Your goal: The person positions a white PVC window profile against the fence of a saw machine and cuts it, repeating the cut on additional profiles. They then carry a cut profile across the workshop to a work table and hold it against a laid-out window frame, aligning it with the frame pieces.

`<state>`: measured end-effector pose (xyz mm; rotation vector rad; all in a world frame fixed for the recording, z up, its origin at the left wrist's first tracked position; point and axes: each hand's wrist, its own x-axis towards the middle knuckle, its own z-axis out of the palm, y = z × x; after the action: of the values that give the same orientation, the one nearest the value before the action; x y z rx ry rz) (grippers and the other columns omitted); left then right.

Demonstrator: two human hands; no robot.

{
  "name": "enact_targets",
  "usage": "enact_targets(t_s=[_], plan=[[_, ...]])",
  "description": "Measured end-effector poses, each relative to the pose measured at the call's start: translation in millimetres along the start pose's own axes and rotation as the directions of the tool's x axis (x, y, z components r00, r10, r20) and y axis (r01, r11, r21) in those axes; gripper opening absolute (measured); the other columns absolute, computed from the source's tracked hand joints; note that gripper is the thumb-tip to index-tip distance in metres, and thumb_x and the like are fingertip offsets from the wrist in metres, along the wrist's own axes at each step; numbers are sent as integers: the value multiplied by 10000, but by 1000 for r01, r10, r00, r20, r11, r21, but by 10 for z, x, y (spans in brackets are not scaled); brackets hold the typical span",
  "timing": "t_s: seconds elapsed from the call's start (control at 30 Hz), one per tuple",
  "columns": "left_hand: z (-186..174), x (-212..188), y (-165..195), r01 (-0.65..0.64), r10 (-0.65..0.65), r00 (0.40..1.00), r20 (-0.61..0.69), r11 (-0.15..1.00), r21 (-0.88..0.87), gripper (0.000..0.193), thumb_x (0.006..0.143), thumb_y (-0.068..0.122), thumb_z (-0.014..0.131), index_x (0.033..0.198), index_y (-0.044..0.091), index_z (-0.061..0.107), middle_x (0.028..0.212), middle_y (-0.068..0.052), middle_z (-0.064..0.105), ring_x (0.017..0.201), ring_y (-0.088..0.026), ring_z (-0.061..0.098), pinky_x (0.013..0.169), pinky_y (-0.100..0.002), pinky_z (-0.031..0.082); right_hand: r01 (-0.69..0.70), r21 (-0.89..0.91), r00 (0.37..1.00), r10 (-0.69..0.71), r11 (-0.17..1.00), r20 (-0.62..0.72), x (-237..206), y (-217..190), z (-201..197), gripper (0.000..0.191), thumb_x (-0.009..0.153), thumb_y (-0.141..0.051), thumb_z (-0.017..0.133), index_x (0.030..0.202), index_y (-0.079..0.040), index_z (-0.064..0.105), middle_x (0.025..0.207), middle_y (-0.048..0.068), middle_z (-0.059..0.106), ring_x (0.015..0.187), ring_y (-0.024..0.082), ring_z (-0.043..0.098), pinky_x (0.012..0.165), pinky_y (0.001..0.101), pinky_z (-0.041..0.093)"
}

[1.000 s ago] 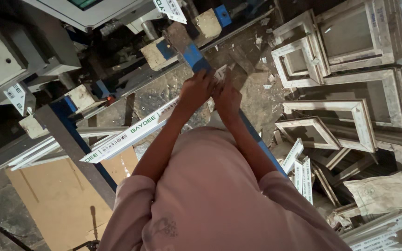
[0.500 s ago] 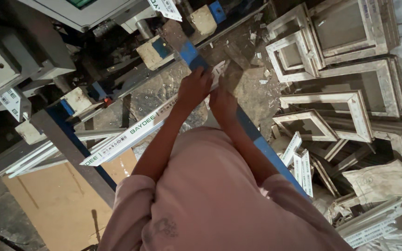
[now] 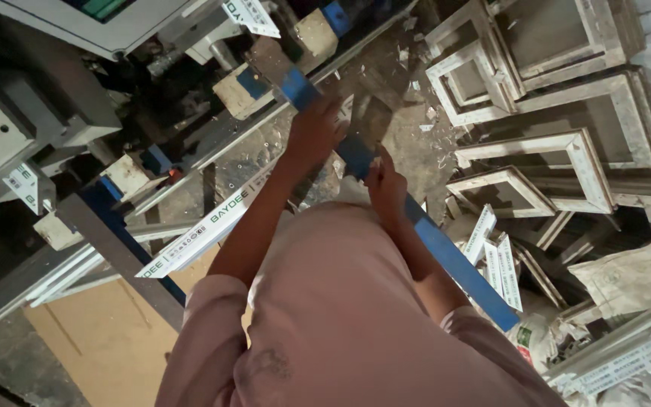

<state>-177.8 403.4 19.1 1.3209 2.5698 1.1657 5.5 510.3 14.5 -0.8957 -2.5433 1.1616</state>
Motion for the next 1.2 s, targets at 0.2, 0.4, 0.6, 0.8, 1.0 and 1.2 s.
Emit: enact_targets(t_s=[0.2, 0.4, 0.6, 0.8, 1.0, 1.2], plan=[[-12, 221, -57, 52, -38, 983, 181, 996, -74, 564, 836, 329, 772, 1303, 32, 667, 1285, -205, 659, 1114, -389, 651, 933, -469, 525, 39, -110, 994, -50, 993, -98, 101, 5, 66, 412, 1014, -221, 656, 1413, -144, 588, 674, 129, 671, 587, 340, 675, 539, 468, 508], [-7, 252, -95, 49, -22, 989, 143, 981, -189, 506, 827, 335, 791, 1220, 28, 703, 1298, -217, 669, 1135, -391, 662, 978, -446, 530, 31, -51, 999, -33, 998, -44, 72, -1, 4, 439, 991, -179, 633, 1429, -174, 595, 653, 101, 682, 579, 329, 686, 542, 461, 517], [58, 188, -89, 163, -143, 984, 107, 965, -204, 346, 881, 239, 709, 1176, 64, 757, 1058, -160, 733, 919, -354, 713, 829, -449, 568, 46, -60, 999, -46, 997, 0, 70, 52, 19, 449, 995, -194, 617, 1442, -181, 568, 661, 77, 693, 597, 327, 687, 573, 475, 526], [41, 149, -56, 238, -215, 964, 154, 961, -145, 311, 909, 221, 705, 1189, 102, 774, 1012, -154, 730, 930, -354, 712, 845, -455, 563, -10, -64, 1000, 11, 998, 19, 70, 148, 75, 441, 990, -214, 613, 1430, -212, 582, 665, 54, 716, 605, 307, 707, 595, 461, 546], [28, 178, -79, -31, 44, 990, 133, 995, -95, 571, 848, 397, 839, 1206, -11, 662, 1237, -261, 662, 1084, -431, 652, 905, -482, 510, 50, 20, 998, -51, 999, 34, 69, 153, 61, 410, 1043, -207, 574, 1452, -214, 551, 678, 45, 710, 597, 268, 715, 593, 423, 555], [61, 219, -85, 225, -158, 927, 340, 960, -165, 411, 872, 301, 794, 1171, 32, 711, 1145, -211, 711, 1080, -415, 664, 923, -486, 530, 30, -41, 999, -29, 999, 15, 109, 131, 74, 420, 1017, -211, 593, 1436, -213, 570, 650, 38, 709, 578, 279, 706, 585, 442, 550]])
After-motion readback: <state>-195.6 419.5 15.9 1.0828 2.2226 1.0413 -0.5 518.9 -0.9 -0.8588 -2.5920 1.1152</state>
